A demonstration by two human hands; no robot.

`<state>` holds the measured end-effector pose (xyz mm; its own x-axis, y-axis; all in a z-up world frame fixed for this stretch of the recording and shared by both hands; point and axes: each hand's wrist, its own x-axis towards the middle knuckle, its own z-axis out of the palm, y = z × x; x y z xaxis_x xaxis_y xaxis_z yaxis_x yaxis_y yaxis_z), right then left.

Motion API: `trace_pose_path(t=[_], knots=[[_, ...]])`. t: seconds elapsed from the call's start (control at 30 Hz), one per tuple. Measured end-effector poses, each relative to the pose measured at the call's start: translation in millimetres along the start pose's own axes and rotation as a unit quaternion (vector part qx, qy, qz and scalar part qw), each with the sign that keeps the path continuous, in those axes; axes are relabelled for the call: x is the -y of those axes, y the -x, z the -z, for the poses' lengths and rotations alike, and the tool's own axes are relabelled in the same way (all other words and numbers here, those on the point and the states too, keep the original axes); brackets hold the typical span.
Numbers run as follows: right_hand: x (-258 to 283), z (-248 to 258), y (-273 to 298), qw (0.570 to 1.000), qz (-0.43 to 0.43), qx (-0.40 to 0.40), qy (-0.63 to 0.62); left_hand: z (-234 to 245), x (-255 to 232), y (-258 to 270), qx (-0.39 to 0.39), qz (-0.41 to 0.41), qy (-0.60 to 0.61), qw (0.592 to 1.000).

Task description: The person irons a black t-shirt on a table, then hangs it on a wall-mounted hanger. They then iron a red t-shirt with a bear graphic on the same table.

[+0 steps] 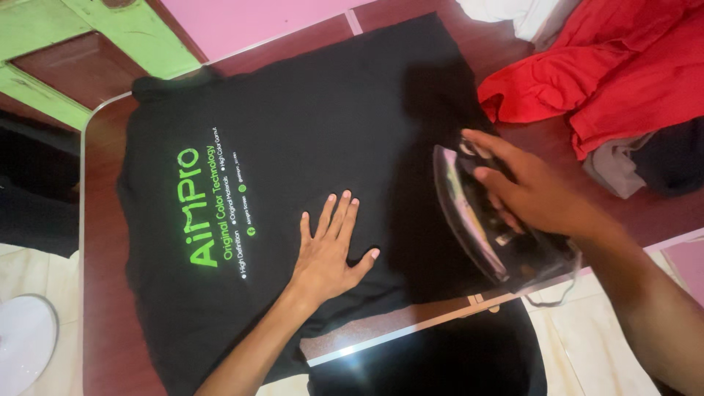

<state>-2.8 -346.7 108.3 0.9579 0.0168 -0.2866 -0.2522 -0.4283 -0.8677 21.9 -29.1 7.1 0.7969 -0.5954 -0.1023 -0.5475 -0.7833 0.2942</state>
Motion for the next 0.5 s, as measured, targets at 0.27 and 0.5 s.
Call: trace_pose_path(t=[0.27, 0.5], knots=[[-15.8, -5.6, 30.8, 0.997, -0.012, 0.035, -0.063, -2.4, 0.2, -5.3, 0.033, 0.006, -0.016, 0.999], [-9.8, -3.7, 17.0, 0.999, 0.001, -0.013, -0.037, 1.0, 0.7, -2.4, 0.016, -0.003, -0.023, 1.000]])
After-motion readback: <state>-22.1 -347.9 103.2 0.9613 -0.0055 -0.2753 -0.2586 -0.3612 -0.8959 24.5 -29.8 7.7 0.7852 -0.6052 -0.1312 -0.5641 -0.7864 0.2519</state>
